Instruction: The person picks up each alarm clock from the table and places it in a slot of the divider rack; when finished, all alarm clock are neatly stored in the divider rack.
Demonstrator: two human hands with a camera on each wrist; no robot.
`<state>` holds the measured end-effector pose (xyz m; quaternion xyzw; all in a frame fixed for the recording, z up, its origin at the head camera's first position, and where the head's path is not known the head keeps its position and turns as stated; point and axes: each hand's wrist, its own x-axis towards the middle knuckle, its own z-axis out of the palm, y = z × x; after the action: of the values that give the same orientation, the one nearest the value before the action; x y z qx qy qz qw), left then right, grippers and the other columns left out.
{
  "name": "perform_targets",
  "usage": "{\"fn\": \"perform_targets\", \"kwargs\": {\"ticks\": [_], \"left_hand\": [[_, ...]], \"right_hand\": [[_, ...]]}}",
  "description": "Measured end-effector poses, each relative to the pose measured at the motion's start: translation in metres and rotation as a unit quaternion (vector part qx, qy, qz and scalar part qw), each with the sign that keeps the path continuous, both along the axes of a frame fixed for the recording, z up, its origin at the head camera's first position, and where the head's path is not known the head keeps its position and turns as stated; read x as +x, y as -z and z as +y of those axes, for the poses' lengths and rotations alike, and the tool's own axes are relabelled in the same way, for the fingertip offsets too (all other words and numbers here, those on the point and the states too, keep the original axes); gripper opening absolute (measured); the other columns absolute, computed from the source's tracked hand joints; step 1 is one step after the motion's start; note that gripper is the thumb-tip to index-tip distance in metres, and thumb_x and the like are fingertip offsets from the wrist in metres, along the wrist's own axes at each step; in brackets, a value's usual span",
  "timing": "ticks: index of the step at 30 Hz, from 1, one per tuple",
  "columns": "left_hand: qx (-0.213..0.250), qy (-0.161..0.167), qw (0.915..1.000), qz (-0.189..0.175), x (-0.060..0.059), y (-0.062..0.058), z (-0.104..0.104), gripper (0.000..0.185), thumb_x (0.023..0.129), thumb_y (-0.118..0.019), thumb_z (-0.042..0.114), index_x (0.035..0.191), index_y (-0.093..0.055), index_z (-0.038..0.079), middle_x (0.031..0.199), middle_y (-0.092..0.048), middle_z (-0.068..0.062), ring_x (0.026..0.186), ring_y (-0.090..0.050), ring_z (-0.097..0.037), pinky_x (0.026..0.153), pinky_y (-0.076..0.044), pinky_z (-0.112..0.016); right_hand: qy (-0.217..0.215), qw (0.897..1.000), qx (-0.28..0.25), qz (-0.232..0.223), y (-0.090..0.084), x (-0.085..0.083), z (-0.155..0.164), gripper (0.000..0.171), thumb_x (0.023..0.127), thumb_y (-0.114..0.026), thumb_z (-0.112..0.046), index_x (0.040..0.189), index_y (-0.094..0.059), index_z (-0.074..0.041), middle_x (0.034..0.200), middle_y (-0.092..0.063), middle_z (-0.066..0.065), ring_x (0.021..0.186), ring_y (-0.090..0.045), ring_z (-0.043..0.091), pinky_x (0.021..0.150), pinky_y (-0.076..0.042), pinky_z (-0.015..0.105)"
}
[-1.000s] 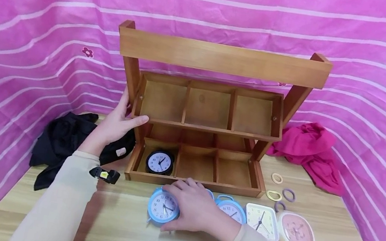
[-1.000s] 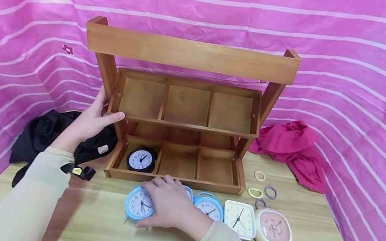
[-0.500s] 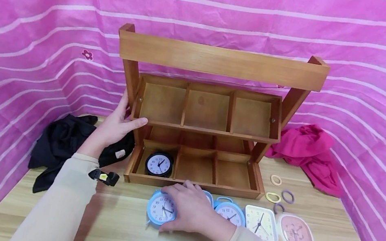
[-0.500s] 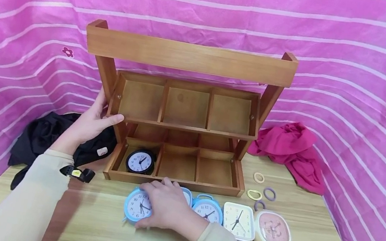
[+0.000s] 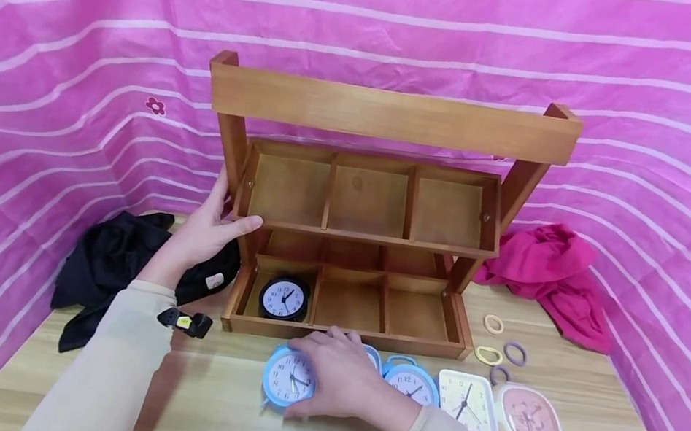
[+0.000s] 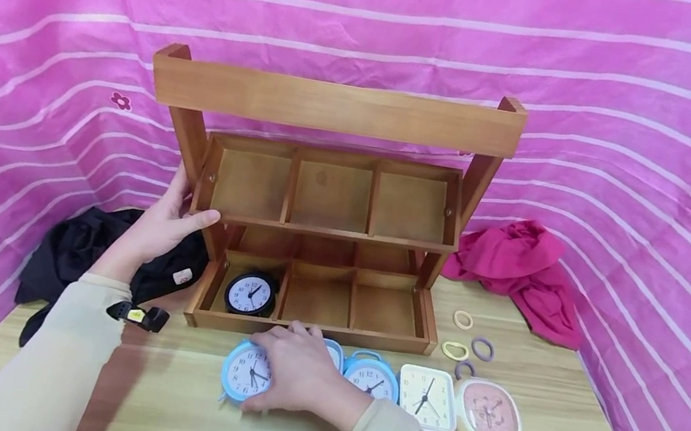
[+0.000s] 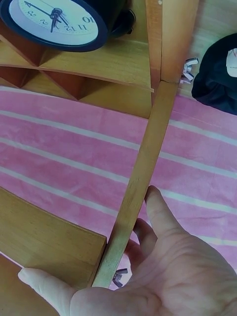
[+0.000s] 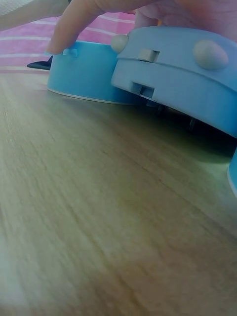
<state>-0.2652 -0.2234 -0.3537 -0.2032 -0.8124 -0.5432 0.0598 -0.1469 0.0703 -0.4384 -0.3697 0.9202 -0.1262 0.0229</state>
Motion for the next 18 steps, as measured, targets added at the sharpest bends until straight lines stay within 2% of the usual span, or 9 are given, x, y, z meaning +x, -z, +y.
{"fn": "perform_targets", "kwargs": {"ticks": [5,9,15,18], "left_hand": [[0.009,0.008,0.9999,0.012,-0.001,0.002,0.001,0.109,0.098,-0.073,0.013,0.164,0.007,0.049,0.175,-0.004,0.005,0.159,-0.013,-0.033,0.124,-0.018,-0.065],[0.008,0.01,0.9998,0.014,-0.001,0.001,0.001,0.109,0.099,-0.073,0.013,0.164,0.007,0.048,0.175,-0.004,0.005,0.159,-0.013,-0.034,0.124,-0.017,-0.066],[-0.001,0.005,0.9999,0.015,-0.001,0.0,0.001,0.109,0.099,-0.072,0.016,0.163,0.008,0.051,0.175,-0.006,0.001,0.157,-0.02,-0.039,0.116,-0.033,-0.066],[-0.003,0.004,0.9999,0.012,0.001,0.001,0.0,0.109,0.099,-0.072,0.016,0.163,0.008,0.052,0.175,-0.007,0.001,0.156,-0.021,-0.04,0.113,-0.036,-0.066]], "right_hand": [[-0.015,1.0,-0.005,0.004,-0.002,0.001,0.001,0.093,0.067,-0.088,-0.07,0.144,-0.062,-0.025,0.139,-0.065,-0.009,0.126,-0.057,0.018,0.103,-0.047,0.046],[-0.027,1.0,-0.013,0.001,-0.007,0.002,0.0,0.091,0.068,-0.088,-0.068,0.144,-0.062,-0.025,0.138,-0.065,-0.009,0.127,-0.058,0.018,0.106,-0.047,0.047],[-0.043,0.998,-0.034,-0.006,-0.021,0.002,0.0,0.089,0.069,-0.089,-0.065,0.143,-0.062,-0.024,0.135,-0.065,-0.01,0.126,-0.058,0.012,0.11,-0.047,0.043],[-0.042,0.997,-0.055,-0.017,-0.029,0.002,0.001,0.089,0.068,-0.091,-0.063,0.143,-0.063,-0.025,0.13,-0.065,-0.011,0.117,-0.058,0.009,0.103,-0.05,0.035]]}}
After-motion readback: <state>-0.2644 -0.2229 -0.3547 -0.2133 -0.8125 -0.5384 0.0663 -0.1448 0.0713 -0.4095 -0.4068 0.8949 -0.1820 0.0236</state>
